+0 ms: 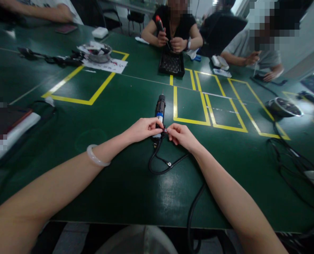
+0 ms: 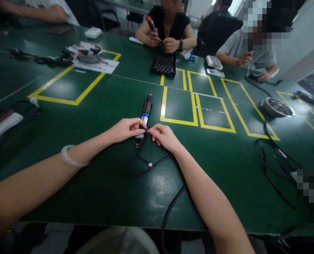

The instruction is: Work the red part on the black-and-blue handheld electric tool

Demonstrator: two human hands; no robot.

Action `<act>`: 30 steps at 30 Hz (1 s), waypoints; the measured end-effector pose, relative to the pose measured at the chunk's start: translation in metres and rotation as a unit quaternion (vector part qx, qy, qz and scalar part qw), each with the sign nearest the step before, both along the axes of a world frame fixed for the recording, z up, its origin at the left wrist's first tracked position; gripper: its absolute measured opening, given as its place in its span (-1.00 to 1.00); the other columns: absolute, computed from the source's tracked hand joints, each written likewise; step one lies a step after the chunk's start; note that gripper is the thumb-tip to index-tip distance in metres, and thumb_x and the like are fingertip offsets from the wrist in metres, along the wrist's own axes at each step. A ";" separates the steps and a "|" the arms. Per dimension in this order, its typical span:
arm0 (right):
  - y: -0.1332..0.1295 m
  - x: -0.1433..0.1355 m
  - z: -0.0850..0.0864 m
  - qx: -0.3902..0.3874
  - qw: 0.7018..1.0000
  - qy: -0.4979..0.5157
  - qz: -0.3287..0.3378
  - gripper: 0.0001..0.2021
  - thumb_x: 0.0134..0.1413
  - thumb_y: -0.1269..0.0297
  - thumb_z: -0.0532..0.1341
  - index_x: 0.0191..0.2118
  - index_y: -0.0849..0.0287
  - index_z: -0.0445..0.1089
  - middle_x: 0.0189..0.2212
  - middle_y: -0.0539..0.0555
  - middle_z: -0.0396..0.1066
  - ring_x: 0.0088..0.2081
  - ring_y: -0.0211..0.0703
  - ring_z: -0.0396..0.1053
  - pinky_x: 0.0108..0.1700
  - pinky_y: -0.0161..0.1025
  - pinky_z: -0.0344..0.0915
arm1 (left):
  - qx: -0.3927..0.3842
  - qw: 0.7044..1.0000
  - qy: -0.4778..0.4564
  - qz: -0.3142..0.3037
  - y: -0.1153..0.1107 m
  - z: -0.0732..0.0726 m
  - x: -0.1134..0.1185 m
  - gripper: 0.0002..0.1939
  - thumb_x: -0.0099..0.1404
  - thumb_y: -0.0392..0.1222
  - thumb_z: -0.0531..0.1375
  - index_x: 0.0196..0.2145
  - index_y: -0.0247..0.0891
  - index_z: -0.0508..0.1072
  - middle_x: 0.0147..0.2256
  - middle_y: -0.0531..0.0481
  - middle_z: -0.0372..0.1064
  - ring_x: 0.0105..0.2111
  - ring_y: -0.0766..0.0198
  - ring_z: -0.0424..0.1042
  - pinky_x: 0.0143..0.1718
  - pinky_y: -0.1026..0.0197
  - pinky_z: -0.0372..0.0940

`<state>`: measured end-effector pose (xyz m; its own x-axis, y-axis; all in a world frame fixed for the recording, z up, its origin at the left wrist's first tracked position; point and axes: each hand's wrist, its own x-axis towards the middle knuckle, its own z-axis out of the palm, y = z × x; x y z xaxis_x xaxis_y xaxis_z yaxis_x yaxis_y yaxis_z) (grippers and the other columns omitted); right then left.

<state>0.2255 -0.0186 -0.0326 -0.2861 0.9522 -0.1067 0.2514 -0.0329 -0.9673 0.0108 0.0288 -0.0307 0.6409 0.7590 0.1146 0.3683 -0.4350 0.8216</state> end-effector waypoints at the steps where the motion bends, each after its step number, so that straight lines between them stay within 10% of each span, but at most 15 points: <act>1: 0.000 0.000 0.000 0.003 1.000 -0.001 0.002 -0.70 0.17 0.03 0.19 -0.36 0.19 0.29 -0.58 -0.09 0.35 -0.68 -0.42 0.15 -0.61 -0.41 0.02 | -0.001 1.000 0.000 0.000 0.000 0.000 0.000 -0.72 0.30 -0.04 0.23 -0.16 -0.29 0.52 -0.55 0.11 0.22 -0.55 0.38 0.19 -0.49 0.33 0.03; 30: 0.001 -0.005 -0.003 0.026 0.994 -0.105 -0.022 -0.74 0.21 0.14 0.14 -0.45 0.15 0.21 -0.67 -0.12 0.27 -0.72 -0.40 0.17 -0.64 -0.42 0.08 | -0.035 0.999 -0.038 -0.011 0.003 -0.001 -0.002 -0.77 0.30 -0.16 0.19 -0.12 -0.32 0.39 -0.55 0.16 0.14 -0.55 0.38 0.18 -0.47 0.34 0.06</act>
<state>0.2200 -0.0174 -0.0354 -0.2216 0.9689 -0.1100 0.4465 0.0006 -0.8948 0.0087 0.0316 -0.0316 0.6491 0.7528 0.1097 0.2956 -0.3824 0.8754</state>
